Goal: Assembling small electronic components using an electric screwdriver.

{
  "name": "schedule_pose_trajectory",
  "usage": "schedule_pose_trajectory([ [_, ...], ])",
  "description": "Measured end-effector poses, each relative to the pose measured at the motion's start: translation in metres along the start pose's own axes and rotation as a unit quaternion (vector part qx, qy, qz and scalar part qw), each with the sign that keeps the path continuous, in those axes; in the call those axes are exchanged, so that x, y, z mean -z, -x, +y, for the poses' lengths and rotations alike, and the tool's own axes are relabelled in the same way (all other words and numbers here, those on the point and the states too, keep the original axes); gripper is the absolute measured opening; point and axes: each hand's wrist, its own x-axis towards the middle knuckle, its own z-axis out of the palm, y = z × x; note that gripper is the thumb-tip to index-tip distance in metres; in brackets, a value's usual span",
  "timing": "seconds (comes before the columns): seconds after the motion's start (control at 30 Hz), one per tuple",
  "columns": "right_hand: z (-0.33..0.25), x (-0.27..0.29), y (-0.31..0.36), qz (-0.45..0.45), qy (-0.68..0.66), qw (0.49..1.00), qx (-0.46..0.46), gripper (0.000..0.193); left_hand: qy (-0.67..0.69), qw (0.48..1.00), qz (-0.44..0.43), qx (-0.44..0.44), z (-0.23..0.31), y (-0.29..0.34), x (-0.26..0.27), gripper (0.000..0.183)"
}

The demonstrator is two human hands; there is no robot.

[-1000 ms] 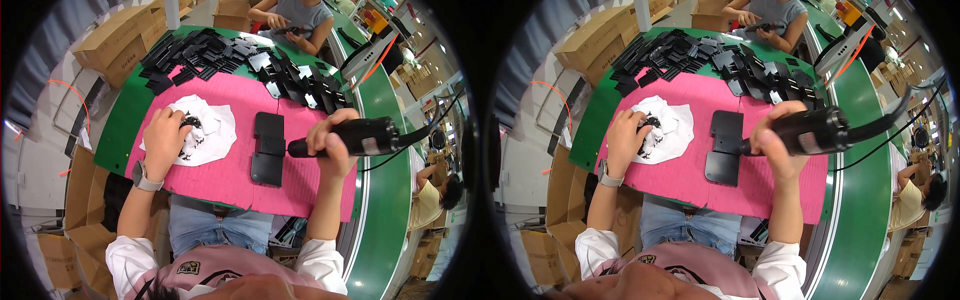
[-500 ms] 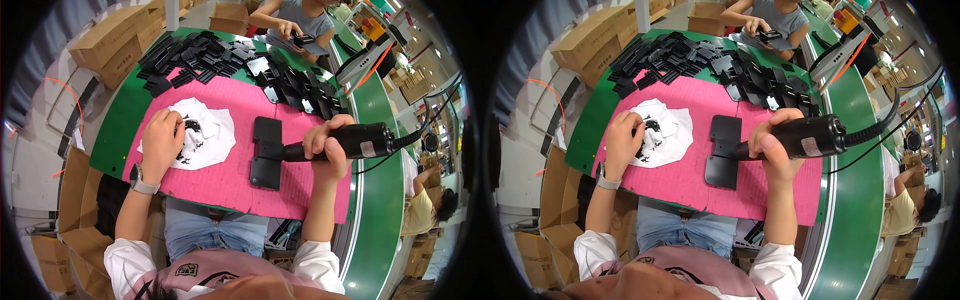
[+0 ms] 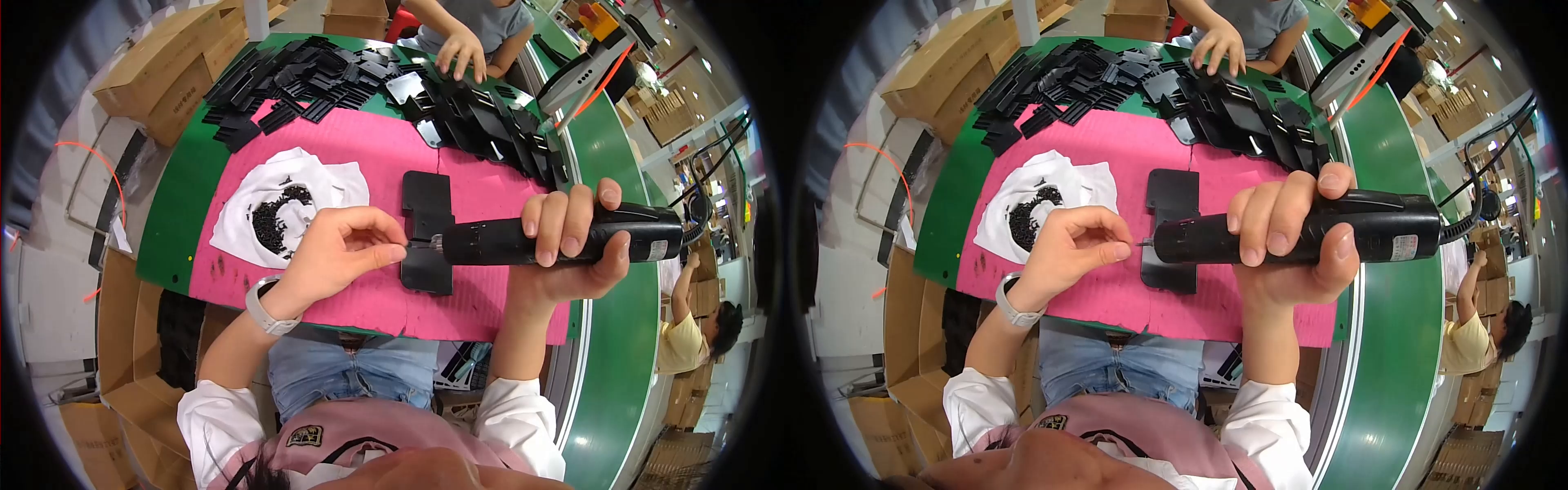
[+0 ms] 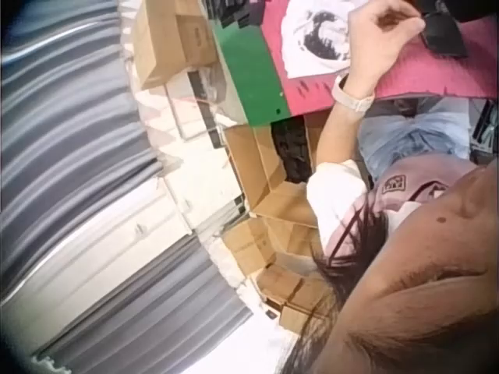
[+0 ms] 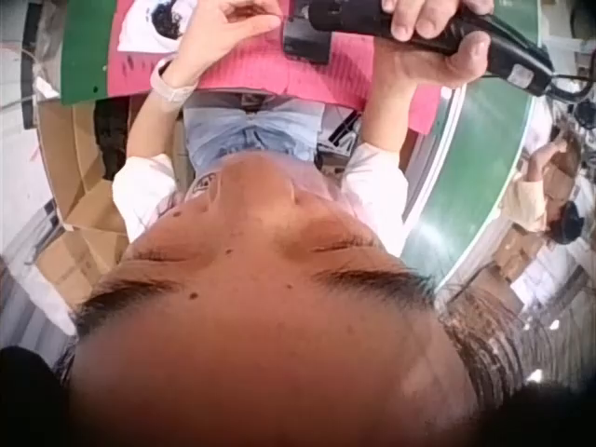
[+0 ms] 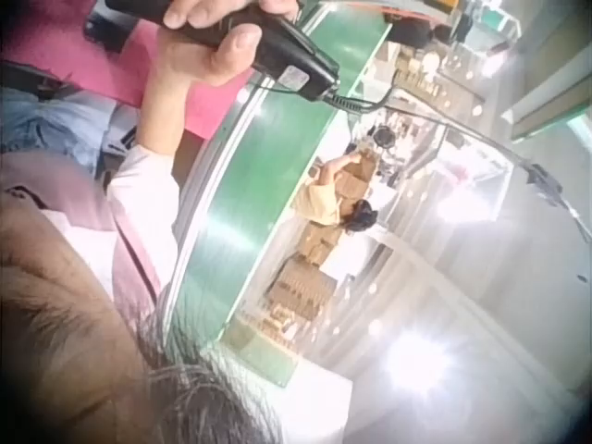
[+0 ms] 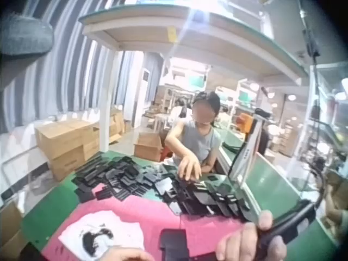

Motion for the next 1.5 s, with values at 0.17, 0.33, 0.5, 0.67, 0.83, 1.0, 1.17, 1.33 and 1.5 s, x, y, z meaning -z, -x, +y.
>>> schedule_pose_trajectory([
  [0.17,0.000,0.004,0.003,0.021,-0.004,1.000,0.008,0.033,0.101,0.993,-0.039,0.045,-0.001,-0.005,-0.012,0.015],
  [0.33,0.004,0.009,0.008,0.027,-0.004,1.000,-0.006,0.031,0.079,0.995,-0.019,0.051,-0.007,-0.005,-0.014,0.014],
  [0.5,0.009,0.006,0.010,0.025,0.016,1.000,-0.006,0.033,0.080,0.994,0.010,0.070,-0.009,-0.005,-0.012,0.011],
  [0.67,0.015,0.003,0.010,0.047,0.029,0.997,-0.049,0.031,-0.044,0.999,-0.013,0.004,-0.013,-0.003,-0.010,0.010],
  [0.83,0.020,0.006,-0.006,0.096,-0.047,0.992,-0.070,0.025,0.161,0.985,-0.005,0.055,-0.006,0.000,-0.006,0.017],
  [1.0,0.028,0.012,-0.016,0.027,0.142,0.984,-0.105,0.024,-0.101,0.993,0.045,0.035,-0.008,-0.015,-0.003,0.029],
  [1.17,0.038,0.007,-0.015,0.073,0.162,0.979,-0.098,0.027,-0.141,0.978,-0.034,0.153,-0.016,-0.028,-0.006,0.035],
  [1.33,0.035,0.009,-0.016,0.069,0.171,0.979,-0.089,0.027,-0.125,0.970,-0.070,0.194,-0.018,-0.045,-0.016,0.034],
  [1.5,0.038,0.004,-0.018,0.021,0.282,0.948,-0.146,0.022,-0.080,0.976,-0.059,0.195,-0.032,-0.046,-0.021,0.030],
])
